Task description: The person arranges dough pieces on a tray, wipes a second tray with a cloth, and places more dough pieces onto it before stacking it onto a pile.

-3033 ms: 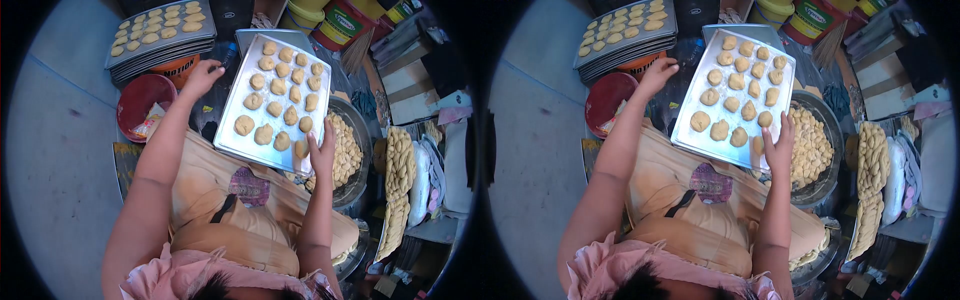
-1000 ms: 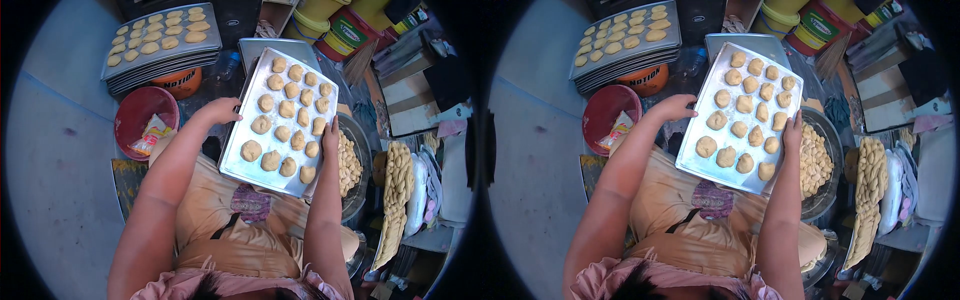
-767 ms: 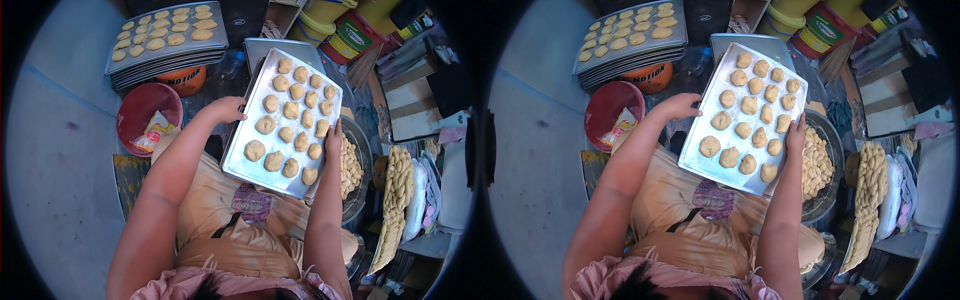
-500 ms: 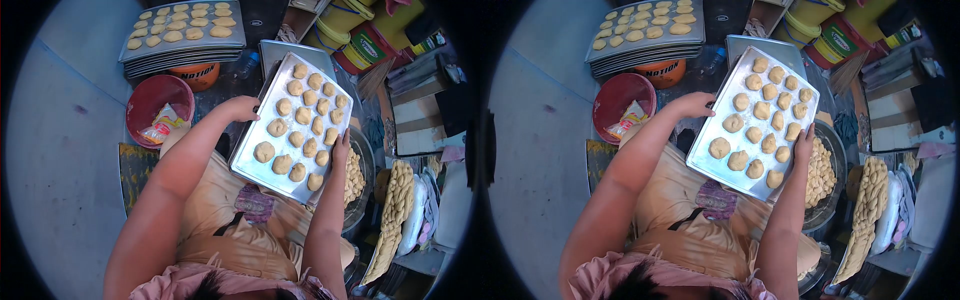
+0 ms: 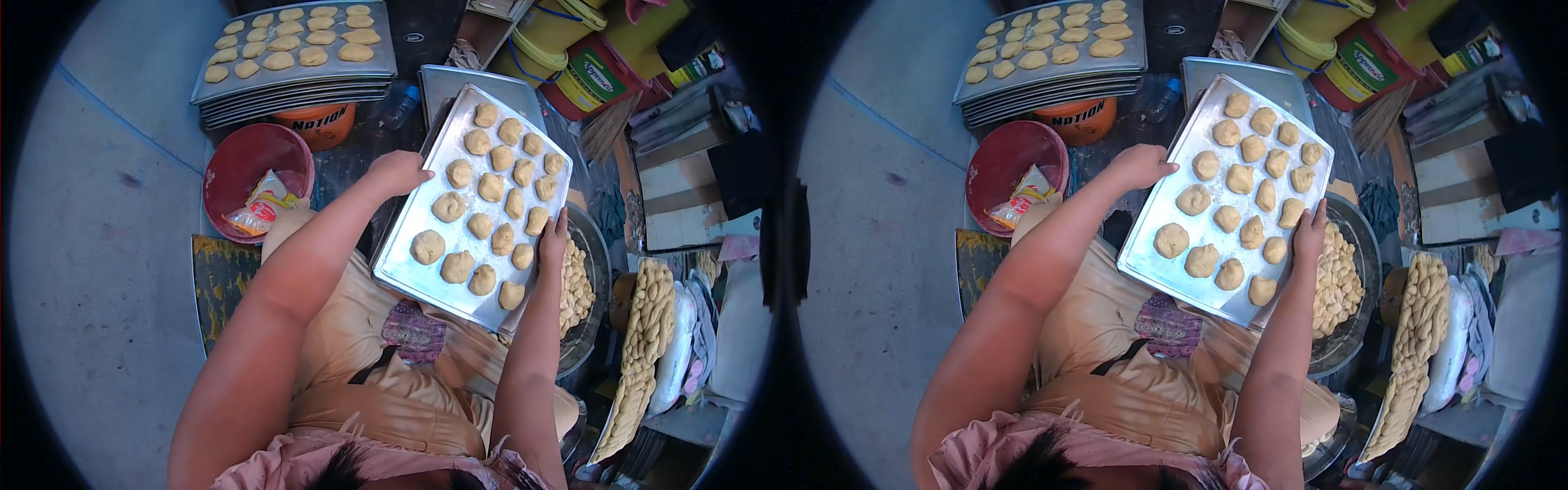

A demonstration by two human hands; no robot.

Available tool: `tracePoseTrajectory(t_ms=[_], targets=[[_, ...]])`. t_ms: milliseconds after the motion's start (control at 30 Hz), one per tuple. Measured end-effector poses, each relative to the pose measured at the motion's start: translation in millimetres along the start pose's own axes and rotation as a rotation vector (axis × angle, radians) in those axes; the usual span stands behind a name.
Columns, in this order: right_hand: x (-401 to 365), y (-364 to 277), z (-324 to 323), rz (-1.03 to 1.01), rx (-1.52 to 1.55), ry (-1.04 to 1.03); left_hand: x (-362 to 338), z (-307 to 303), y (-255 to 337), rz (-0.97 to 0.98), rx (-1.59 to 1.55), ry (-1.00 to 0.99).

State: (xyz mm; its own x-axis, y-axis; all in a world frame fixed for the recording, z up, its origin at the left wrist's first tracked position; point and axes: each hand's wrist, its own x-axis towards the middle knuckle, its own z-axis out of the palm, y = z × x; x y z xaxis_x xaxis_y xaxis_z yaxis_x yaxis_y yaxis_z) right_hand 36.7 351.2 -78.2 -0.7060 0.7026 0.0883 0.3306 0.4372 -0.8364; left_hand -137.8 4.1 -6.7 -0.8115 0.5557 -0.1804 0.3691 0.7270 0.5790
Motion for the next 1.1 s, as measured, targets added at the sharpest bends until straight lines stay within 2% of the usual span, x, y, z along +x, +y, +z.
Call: tracePoseTrajectory(t_ms=[233, 333, 433, 533, 633, 1100], targets=[[-3, -2, 0, -0.003, 0.006, 0.024, 16, 6, -19, 0.131, -0.055, -0.052], [-5, -8, -1, 0.019, 0.008, 0.019, 17, 0, -21, 0.015, -0.135, -0.124], [-3, -3, 1, -0.005, 0.007, 0.026, 24, 2, -33, 0.073, -0.055, -0.041], [-2, 3, 2, -0.031, -0.004, 0.035, 20, -2, -27, 0.01, -0.169, -0.059], [-3, 0, 2, -0.023, -0.009, 0.035, 21, 1, -26, 0.06, -0.2, -0.054], [-1, 2, 1, -0.043, -0.005, 0.045, 24, 0, -18, -0.005, -0.225, -0.053]])
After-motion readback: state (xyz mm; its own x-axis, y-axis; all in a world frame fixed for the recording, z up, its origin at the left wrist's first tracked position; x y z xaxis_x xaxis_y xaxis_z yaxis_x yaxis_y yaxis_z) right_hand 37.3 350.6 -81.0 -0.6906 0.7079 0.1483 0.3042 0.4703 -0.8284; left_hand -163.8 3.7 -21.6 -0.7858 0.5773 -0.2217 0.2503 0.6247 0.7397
